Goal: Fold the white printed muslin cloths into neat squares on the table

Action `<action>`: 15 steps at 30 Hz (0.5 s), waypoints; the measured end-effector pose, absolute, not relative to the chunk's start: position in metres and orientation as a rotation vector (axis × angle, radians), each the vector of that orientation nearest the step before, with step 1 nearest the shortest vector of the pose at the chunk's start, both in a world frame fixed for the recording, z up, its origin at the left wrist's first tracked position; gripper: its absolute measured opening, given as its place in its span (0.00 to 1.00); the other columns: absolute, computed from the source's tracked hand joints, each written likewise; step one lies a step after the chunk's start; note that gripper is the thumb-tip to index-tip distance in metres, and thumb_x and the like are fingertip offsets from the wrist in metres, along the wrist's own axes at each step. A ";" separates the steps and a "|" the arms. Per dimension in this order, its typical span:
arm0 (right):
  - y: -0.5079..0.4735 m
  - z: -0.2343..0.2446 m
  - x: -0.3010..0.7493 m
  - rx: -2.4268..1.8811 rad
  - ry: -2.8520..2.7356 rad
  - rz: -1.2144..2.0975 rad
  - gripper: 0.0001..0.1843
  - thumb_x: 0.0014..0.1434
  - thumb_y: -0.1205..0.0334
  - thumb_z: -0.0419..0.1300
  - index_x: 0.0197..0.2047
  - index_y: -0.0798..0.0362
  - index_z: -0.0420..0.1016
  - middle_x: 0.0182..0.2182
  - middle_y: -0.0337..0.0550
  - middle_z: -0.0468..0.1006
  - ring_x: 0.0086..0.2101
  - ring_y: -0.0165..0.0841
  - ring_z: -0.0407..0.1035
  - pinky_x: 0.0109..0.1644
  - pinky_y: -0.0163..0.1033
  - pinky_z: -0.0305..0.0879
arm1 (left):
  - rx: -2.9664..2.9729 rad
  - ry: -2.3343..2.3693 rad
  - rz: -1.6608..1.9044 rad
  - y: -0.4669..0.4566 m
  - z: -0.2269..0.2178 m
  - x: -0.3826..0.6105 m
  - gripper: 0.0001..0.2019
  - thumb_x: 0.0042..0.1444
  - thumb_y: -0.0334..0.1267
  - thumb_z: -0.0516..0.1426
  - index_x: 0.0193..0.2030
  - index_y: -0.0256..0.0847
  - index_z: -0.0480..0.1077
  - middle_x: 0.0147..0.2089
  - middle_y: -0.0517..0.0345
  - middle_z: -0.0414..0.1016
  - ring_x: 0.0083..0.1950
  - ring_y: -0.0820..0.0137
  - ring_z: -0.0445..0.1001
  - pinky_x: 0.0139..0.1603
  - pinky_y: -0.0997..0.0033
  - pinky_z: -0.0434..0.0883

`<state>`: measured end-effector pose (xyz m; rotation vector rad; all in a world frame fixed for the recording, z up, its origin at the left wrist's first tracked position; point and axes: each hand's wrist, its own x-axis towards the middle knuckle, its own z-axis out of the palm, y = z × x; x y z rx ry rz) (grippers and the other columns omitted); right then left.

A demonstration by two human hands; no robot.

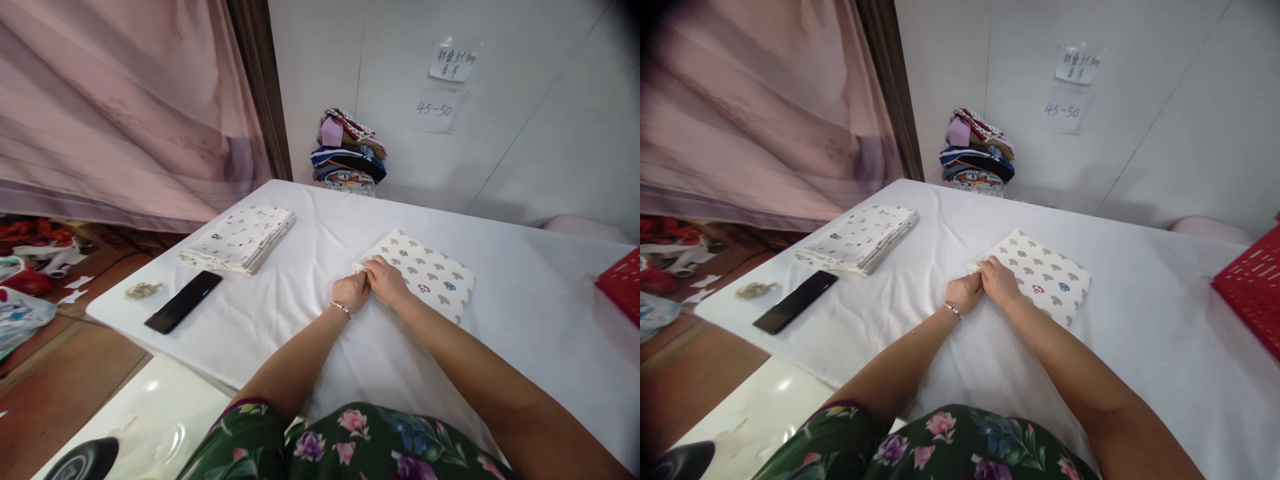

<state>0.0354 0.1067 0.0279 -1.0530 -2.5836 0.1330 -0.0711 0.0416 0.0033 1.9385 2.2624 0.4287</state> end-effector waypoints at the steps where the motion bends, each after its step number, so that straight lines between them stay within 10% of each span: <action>1: 0.107 0.029 0.036 -1.053 -2.554 0.121 0.14 0.61 0.67 0.46 0.43 0.48 0.70 0.40 0.42 0.69 0.36 0.32 0.65 0.34 0.35 0.57 | 1.933 2.264 0.428 0.041 0.004 -0.071 0.11 0.60 0.41 0.46 0.43 0.43 0.66 0.38 0.55 0.75 0.36 0.67 0.74 0.33 0.71 0.65; 15: 0.134 0.029 0.059 -0.773 -2.477 0.640 0.14 0.58 0.65 0.50 0.43 0.52 0.74 0.41 0.42 0.74 0.39 0.31 0.68 0.45 0.36 0.63 | 1.750 2.247 0.679 0.037 0.006 -0.074 0.17 0.59 0.52 0.45 0.39 0.47 0.71 0.30 0.61 0.76 0.32 0.70 0.73 0.28 0.75 0.59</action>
